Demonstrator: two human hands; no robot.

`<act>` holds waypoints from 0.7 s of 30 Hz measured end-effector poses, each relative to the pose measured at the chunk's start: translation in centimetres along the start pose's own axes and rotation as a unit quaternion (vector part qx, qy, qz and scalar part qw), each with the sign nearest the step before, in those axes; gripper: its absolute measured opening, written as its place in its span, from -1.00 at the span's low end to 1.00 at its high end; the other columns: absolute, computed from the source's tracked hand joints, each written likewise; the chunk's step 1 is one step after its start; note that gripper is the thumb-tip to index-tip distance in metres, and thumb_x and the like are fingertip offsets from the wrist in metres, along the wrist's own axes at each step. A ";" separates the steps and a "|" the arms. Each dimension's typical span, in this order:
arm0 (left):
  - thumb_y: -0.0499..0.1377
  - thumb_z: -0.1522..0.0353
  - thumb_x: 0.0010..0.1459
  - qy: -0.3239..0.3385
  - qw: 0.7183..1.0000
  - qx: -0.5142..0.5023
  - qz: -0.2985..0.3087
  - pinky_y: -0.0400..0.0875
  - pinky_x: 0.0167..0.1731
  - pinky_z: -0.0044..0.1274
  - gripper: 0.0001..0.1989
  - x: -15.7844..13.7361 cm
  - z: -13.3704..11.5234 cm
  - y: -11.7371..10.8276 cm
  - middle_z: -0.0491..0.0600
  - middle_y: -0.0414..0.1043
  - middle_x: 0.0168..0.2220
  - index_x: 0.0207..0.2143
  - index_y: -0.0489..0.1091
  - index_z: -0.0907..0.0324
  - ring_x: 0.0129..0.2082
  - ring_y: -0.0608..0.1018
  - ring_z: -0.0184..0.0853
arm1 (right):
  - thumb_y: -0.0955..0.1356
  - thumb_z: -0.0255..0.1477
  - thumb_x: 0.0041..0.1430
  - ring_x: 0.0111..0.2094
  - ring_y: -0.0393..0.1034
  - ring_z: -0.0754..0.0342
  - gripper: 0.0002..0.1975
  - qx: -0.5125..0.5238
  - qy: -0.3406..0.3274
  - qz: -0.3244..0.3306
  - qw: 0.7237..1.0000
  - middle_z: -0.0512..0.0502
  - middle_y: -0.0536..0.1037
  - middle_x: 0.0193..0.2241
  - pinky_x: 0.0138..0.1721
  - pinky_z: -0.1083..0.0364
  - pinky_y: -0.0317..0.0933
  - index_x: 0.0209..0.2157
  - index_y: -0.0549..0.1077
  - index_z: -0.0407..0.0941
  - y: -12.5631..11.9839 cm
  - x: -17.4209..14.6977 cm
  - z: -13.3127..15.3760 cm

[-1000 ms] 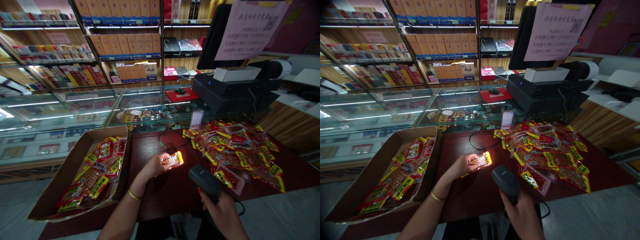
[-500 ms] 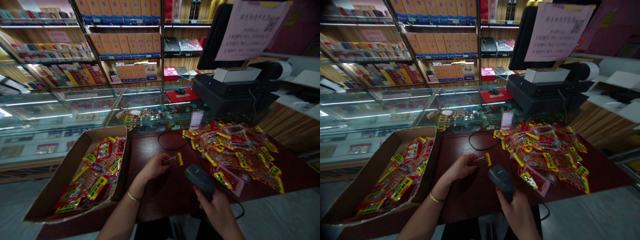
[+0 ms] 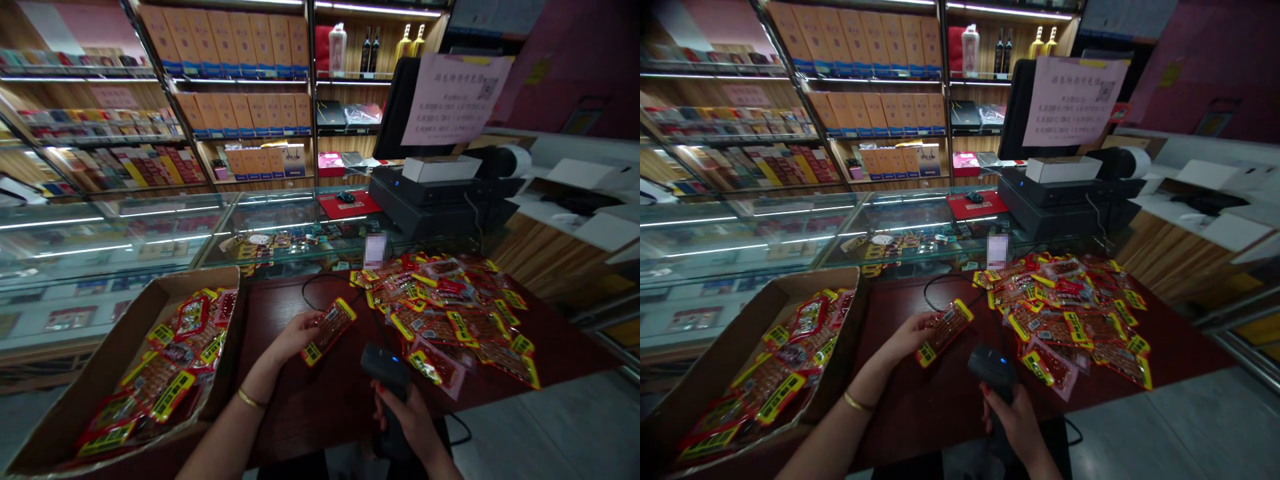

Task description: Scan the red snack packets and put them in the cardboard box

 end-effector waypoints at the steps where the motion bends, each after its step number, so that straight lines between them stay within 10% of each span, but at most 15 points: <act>1: 0.16 0.49 0.07 0.010 1.000 0.012 0.000 0.55 -0.10 -0.47 -0.51 0.7 -0.8 0.4 0.02 0.66 -0.06 0.08 0.52 0.21 -0.14 0.67 -0.24 | 0.49 0.11 0.05 -0.68 0.35 0.12 -0.42 0.011 0.000 -0.002 1.000 0.00 0.49 -0.65 -0.59 0.14 0.23 -0.36 0.58 -0.19 -0.1 -0.1 -0.2; 5: 0.15 0.49 0.16 0.109 0.980 0.165 0.001 0.53 -0.08 -0.49 -0.53 4.2 -7.7 4.1 0.02 0.67 -0.06 0.13 0.52 0.18 -0.11 0.67 -0.23 | 0.54 0.09 -0.02 -0.69 0.34 0.13 -0.43 0.052 -0.007 -0.012 0.999 -0.01 0.49 -0.66 -0.62 0.15 0.23 -0.38 0.59 -0.19 -0.6 -0.3 -0.6; 9: 0.08 0.38 0.35 0.166 0.896 0.406 -0.077 0.52 -0.07 -0.42 -0.58 8.9 -15.5 9.1 0.13 0.66 -0.03 0.20 0.48 0.11 -0.09 0.68 -0.13 | 0.57 0.08 -0.08 -0.68 0.37 0.09 -0.43 0.073 -0.002 -0.012 0.997 -0.05 0.52 -0.66 -0.63 0.14 0.25 -0.42 0.58 -0.19 -0.9 -0.1 -1.7; 15: 0.09 0.41 0.34 0.174 0.861 0.477 -0.042 0.54 -0.02 -0.36 -0.57 13.5 -19.1 16.6 0.17 0.63 0.04 0.21 0.46 0.10 -0.02 0.67 -0.08 | 0.57 0.07 -0.08 -0.71 0.35 0.11 -0.43 0.102 -0.037 -0.026 0.994 -0.02 0.50 -0.69 -0.65 0.14 0.26 -0.38 0.60 -0.20 -1.7 0.0 -1.6; 21: 0.12 0.33 0.34 0.246 0.865 0.435 -0.035 0.48 0.09 -0.45 -0.63 4.7 -18.1 12.3 0.02 0.61 0.11 0.13 0.52 0.06 0.07 0.63 -0.18 | 0.59 0.09 -0.18 -0.69 0.39 0.06 -0.41 0.087 -0.012 -0.023 0.996 -0.06 0.54 -0.66 -0.65 0.11 0.31 -0.39 0.64 -0.18 -1.8 -0.6 -1.0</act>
Point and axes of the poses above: each hand's wrist, its own x-axis towards the middle knuckle, its own y-axis out of the palm, z = x × y, the point moved 10 cm from there along x, towards the middle knuckle
